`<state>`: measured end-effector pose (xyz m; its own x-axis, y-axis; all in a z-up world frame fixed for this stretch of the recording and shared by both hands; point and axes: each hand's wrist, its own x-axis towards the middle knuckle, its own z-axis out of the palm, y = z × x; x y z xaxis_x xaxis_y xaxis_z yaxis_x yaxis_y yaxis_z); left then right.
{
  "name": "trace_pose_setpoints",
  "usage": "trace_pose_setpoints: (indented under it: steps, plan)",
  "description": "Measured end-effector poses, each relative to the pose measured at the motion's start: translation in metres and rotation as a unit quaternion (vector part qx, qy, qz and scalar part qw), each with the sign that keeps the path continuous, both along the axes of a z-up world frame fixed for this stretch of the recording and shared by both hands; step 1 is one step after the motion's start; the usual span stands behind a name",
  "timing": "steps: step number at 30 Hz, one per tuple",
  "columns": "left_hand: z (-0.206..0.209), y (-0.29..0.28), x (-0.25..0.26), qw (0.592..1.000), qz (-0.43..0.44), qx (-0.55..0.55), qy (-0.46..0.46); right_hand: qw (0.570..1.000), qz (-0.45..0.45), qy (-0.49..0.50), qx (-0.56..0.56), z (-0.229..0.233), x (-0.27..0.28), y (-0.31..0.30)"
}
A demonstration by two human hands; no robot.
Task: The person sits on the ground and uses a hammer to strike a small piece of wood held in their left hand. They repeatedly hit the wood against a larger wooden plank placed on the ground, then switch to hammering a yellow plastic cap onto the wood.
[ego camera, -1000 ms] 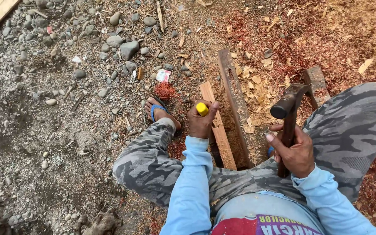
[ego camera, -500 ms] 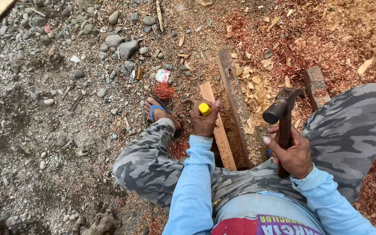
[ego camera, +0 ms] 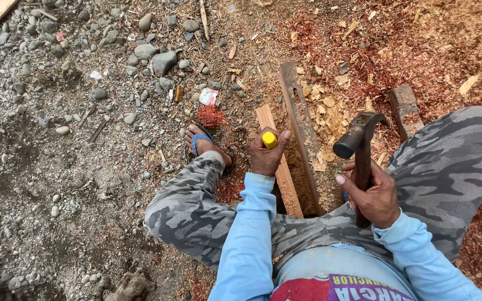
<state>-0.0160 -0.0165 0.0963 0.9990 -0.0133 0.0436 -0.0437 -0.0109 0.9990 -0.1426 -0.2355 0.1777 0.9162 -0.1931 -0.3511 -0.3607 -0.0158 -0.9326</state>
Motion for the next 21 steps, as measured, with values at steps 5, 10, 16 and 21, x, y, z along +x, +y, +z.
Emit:
trace_pose_setpoints:
  steps: [5,10,16,21]
  plan:
    - [0.014,-0.007,0.002,0.997,-0.072,-0.018,0.033,1.000,0.000,0.000,-0.007,0.004,-0.001,0.000]
    - [0.016,-0.013,0.003,0.989,-0.142,0.033,0.019,1.000,-0.004,-0.007,-0.007,0.004,-0.002,0.000]
    - [0.004,-0.013,0.003,0.987,-0.150,0.047,0.022,1.000,-0.003,-0.003,-0.005,0.006,-0.002,0.001]
    - [0.020,-0.014,0.004,0.987,-0.145,0.056,0.035,1.000,0.000,-0.002,0.017,0.004,-0.001,0.001]
